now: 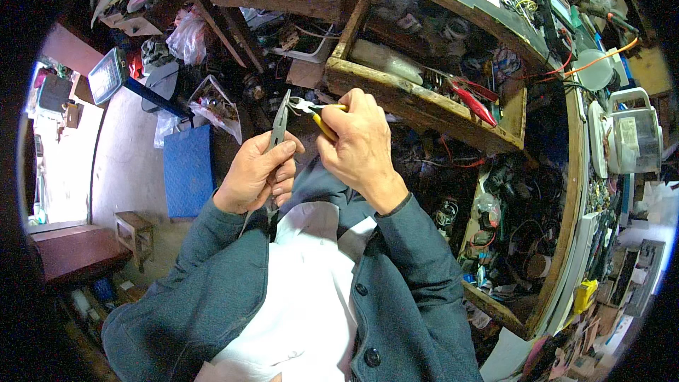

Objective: The person uses wire cutters and pliers to strip insulation from a green wire and trim its ends. They handle the wire with both hands, repeatedly cutting and adjusting it on a cluttered workbench.

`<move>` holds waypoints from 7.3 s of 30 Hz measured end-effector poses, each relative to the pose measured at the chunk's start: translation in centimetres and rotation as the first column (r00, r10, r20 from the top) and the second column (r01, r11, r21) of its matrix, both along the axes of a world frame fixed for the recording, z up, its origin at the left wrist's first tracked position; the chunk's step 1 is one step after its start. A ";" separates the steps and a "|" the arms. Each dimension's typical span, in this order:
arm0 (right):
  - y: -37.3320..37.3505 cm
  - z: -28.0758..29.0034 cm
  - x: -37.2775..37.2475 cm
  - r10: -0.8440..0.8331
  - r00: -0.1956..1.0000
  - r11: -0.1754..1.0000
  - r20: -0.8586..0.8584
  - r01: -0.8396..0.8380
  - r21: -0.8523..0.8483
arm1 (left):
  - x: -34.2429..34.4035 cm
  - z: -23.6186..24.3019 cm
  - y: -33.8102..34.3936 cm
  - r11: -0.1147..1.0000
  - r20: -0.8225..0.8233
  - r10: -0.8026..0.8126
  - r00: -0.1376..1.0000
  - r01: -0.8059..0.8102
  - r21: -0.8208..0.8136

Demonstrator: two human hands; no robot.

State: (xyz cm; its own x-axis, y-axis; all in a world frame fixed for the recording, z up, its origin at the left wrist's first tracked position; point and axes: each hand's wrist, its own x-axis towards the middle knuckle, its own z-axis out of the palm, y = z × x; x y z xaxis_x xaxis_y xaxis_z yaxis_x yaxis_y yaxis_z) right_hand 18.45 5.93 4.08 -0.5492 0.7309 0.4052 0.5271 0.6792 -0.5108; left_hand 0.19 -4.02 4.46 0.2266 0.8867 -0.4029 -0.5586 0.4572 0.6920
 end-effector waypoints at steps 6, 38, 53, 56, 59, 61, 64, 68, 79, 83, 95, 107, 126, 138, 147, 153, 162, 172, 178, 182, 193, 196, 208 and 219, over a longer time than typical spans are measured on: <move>-0.9 1.6 -0.4 -0.001 0.999 0.996 0.041 -0.003 0.091 | 0.3 0.1 0.2 1.000 -0.060 0.012 0.998 -0.011 0.012; -1.6 0.1 -1.4 -0.046 0.997 0.974 0.066 0.030 0.224 | 0.2 0.6 -0.6 0.999 -0.057 -0.040 0.998 0.039 -0.012; -1.3 -2.7 -1.5 -0.055 0.886 0.771 -0.461 -0.255 -0.583 | 0.7 1.4 -0.6 0.999 0.099 -0.035 0.994 0.036 -0.017; -1.6 -2.1 -2.0 -0.175 0.835 0.587 -0.523 -0.338 -0.736 | 0.7 1.5 -0.5 0.999 0.108 -0.029 0.994 0.032 -0.022; -1.8 -2.3 -1.9 -0.261 0.790 0.458 -0.555 -0.405 -0.791 | 0.9 1.7 -0.3 0.999 0.116 -0.021 0.993 0.026 -0.043; -1.7 -2.5 -2.1 -0.331 0.729 0.359 -0.600 -0.491 -0.794 | 0.8 1.7 -0.3 0.999 0.122 -0.019 0.992 0.025 -0.044; -1.9 -1.9 -2.3 -0.420 0.681 0.183 -0.601 -0.585 -0.790 | 0.7 1.4 -0.3 0.999 0.175 -0.028 0.984 0.032 -0.019; -2.5 -1.8 -2.9 -0.531 0.572 0.153 -0.625 -0.661 -0.735 | 0.7 0.9 -0.2 1.000 0.266 -0.023 0.964 0.022 0.008; -4.7 -1.8 -4.3 -0.614 0.361 0.326 -0.702 -0.693 -0.642 | 2.2 1.3 -0.2 0.998 0.309 0.062 0.949 -0.068 0.007; -5.3 -1.3 -4.6 -0.600 0.341 0.392 -0.724 -0.664 -0.637 | 2.5 1.2 -0.8 0.994 0.346 0.055 0.937 -0.085 0.074; -4.3 0.2 -6.4 -0.631 0.199 0.428 -0.750 -0.716 -0.551 | 2.6 1.7 0.5 0.887 0.314 0.243 0.918 -0.342 0.312; -3.9 0.2 -5.0 -0.596 0.366 0.270 -0.715 -0.747 -0.608 | 1.0 0.8 0.2 0.912 0.291 0.266 0.919 -0.338 0.234; -3.8 -0.7 -3.6 -0.316 0.680 0.363 -0.662 -0.558 -0.747 | -1.5 0.9 2.9 0.848 -0.008 0.454 0.891 -0.429 0.310; -3.2 0.8 -4.6 -0.354 0.543 0.589 -0.762 -0.503 -0.632 | -0.3 0.3 2.3 0.828 -0.120 0.473 0.873 -0.394 0.398; -2.6 -0.1 -3.1 -0.370 0.643 0.564 -0.671 -0.418 -0.712 | -1.9 0.7 2.8 0.769 -0.014 0.561 0.828 -0.514 0.380; -1.8 -1.0 -4.0 -0.304 0.664 0.617 -0.683 -0.409 -0.672 | -2.1 1.1 2.4 0.796 -0.030 0.534 0.845 -0.491 0.355; -1.7 0.5 -4.4 -0.197 0.618 0.728 -0.761 -0.428 -0.535 | -0.9 0.8 2.6 0.855 -0.051 0.459 0.887 -0.425 0.298; -1.4 1.2 -3.2 -0.185 0.616 0.806 -0.765 -0.350 -0.477 | 0.3 1.0 2.5 0.912 -0.022 0.345 0.938 -0.329 0.246; -0.1 2.2 -2.8 -0.099 0.562 0.828 -0.821 -0.411 -0.381 | 0.1 2.1 1.9 0.974 0.097 0.179 0.979 -0.190 0.125; 1.8 3.2 -2.7 0.018 0.654 0.917 -0.756 -0.312 -0.248 | -0.4 2.8 1.1 0.998 0.125 -0.004 0.992 -0.003 0.061; 2.0 2.4 -2.6 -0.088 0.645 0.856 -0.759 -0.341 -0.389 | -0.6 3.6 0.7 0.989 0.123 -0.149 0.981 0.148 0.020; 2.2 2.0 -2.4 -0.095 0.673 0.855 -0.734 -0.322 -0.406 | -0.6 3.4 0.7 0.989 0.137 -0.149 0.979 0.148 0.016; 1.5 2.6 -1.9 -0.173 0.625 0.793 -0.762 -0.371 -0.484 | -0.4 3.7 1.3 0.979 0.070 -0.191 0.979 0.184 0.087; 1.3 3.5 0.8 -0.074 0.698 0.783 -0.712 -0.401 -0.475 | -0.5 2.9 4.5 0.952 -0.221 0.115 0.968 -0.044 0.304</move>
State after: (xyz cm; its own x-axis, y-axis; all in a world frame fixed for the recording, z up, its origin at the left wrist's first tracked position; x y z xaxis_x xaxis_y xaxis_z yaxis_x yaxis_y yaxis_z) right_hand 19.25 7.23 7.56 -0.4364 0.8634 0.2533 -0.2072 0.1775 -0.9621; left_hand -0.34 0.52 7.40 0.0818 0.9847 -0.1541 -0.3909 0.1739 0.9038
